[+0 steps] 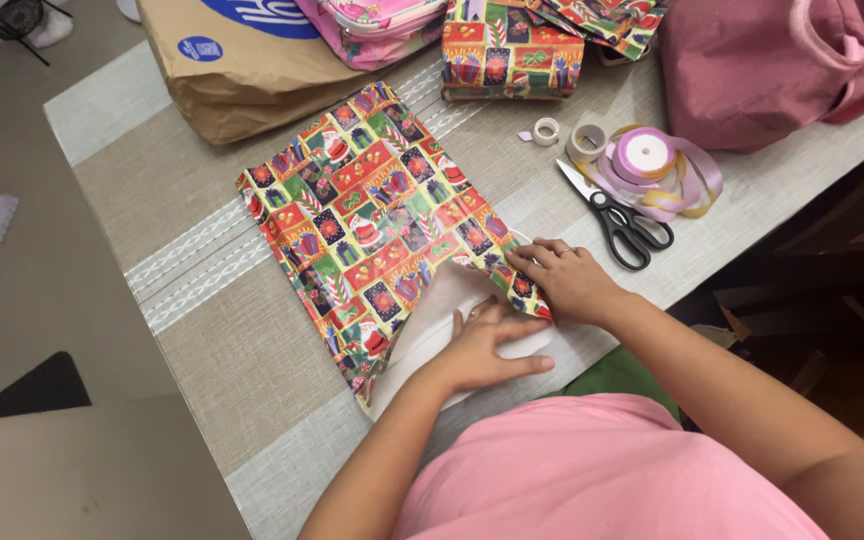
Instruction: The person wraps a rectangular gift box with Christmas-themed wrapping paper on a table. They fold the paper around the box, crease the edges, and tuck the ends to form neat corners, smoothing the surface throughout.
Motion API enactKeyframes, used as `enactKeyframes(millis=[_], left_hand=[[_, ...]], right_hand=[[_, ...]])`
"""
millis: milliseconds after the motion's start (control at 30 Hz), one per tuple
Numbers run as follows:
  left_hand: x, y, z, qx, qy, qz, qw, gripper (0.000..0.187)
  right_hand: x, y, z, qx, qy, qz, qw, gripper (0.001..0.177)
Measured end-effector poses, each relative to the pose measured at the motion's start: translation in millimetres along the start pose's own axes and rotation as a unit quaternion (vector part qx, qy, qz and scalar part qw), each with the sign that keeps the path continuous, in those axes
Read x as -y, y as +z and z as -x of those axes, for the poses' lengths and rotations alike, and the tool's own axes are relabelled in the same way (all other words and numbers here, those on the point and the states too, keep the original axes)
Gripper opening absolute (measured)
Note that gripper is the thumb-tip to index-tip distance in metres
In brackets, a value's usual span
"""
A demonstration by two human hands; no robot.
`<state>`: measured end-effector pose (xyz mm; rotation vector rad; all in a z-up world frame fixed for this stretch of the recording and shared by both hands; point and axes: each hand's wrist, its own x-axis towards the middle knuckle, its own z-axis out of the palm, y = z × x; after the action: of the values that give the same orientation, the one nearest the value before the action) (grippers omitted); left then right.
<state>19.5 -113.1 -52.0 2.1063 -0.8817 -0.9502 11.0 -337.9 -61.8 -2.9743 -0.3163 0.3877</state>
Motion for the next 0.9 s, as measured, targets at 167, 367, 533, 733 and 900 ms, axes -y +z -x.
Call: enactKeyframes(millis=[167,367,533,733,900], left_hand=[[22,-3,-20,-0.147,-0.028,0.139,0.979,0.072],[29,-12,-52,-0.185,-0.090,0.234,0.950,0.079],[46,-7,-83,-0.199,-0.177,0.174,0.948,0.080],[70,-3,-84,-0.163,-0.203,0.418,0.870,0.068],[56,-3,-75,-0.149,-0.164,0.467,0.856,0.064]], right_hand=[[8,4,3,-0.017,0.007,-0.048,0.999,0.107],[29,5,8,-0.016,0.038,-0.069,0.997,0.124],[42,12,15,-0.143,-0.029,-0.089,0.985,0.104],[50,26,43,-0.240,-0.162,-0.141,0.947,0.068],[44,27,51,-0.205,-0.200,-0.174,0.942,0.065]])
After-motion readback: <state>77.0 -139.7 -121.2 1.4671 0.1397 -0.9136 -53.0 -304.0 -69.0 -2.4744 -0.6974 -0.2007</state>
